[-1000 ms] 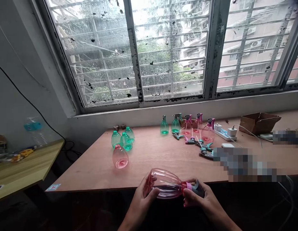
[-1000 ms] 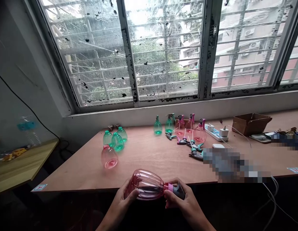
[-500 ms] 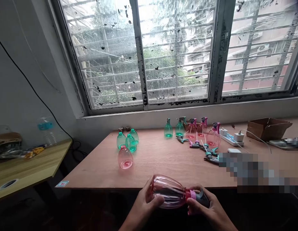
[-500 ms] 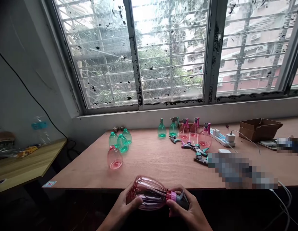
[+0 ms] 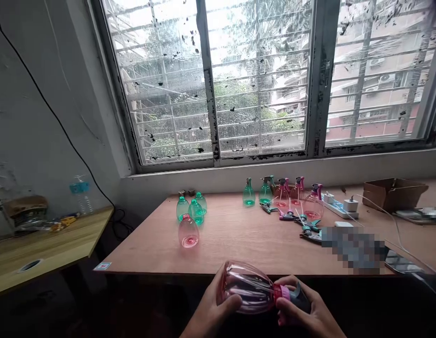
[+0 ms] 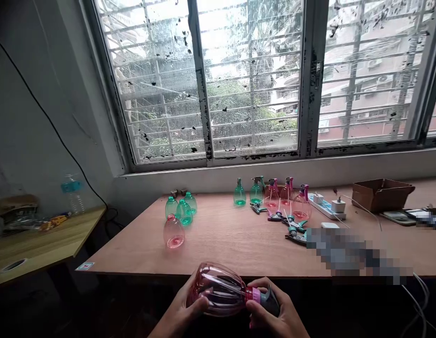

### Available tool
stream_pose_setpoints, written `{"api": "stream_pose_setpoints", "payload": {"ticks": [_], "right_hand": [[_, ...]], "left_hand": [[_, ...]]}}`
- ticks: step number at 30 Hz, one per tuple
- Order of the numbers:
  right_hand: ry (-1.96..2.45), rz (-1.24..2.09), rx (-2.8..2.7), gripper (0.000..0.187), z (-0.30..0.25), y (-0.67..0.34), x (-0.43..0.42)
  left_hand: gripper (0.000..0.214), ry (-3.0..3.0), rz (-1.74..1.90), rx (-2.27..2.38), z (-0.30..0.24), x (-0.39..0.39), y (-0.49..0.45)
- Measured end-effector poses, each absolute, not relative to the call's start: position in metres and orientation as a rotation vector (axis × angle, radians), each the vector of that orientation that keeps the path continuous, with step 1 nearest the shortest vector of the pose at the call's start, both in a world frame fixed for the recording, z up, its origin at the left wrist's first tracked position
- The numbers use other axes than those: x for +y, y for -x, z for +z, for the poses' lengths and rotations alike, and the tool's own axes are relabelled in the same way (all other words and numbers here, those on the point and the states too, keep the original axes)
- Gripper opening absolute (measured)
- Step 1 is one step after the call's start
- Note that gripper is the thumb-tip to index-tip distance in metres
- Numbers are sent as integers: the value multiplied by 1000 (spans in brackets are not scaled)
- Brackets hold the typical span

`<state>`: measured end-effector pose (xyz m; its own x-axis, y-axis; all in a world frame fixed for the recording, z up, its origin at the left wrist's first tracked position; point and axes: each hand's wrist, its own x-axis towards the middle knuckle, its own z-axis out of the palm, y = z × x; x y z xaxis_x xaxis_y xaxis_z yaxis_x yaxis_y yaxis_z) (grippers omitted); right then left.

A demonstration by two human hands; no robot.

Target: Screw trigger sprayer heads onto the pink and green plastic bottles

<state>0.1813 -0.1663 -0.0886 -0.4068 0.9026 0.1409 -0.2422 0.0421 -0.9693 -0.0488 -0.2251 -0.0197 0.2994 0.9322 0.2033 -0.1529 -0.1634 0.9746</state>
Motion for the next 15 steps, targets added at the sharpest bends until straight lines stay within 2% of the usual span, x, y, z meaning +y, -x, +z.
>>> {"api": "stream_pose_setpoints", "payload": {"ticks": [2, 6, 12, 15], "right_hand": [[735, 1562, -1352, 44, -89, -181, -164], [754, 1648, -1269, 49, -90, -180, -153], [779, 1579, -1354, 47, -96, -178, -133], [792, 1544, -1381, 46, -99, -176, -124]], "left_hand": [[82, -1368, 1161, 791, -21, -221, 49], [107, -1386, 1089, 826, -38, -209, 63], [113, -1429, 1090, 830, -61, -184, 71], [102, -1343, 1132, 804, -70, -171, 69]]}}
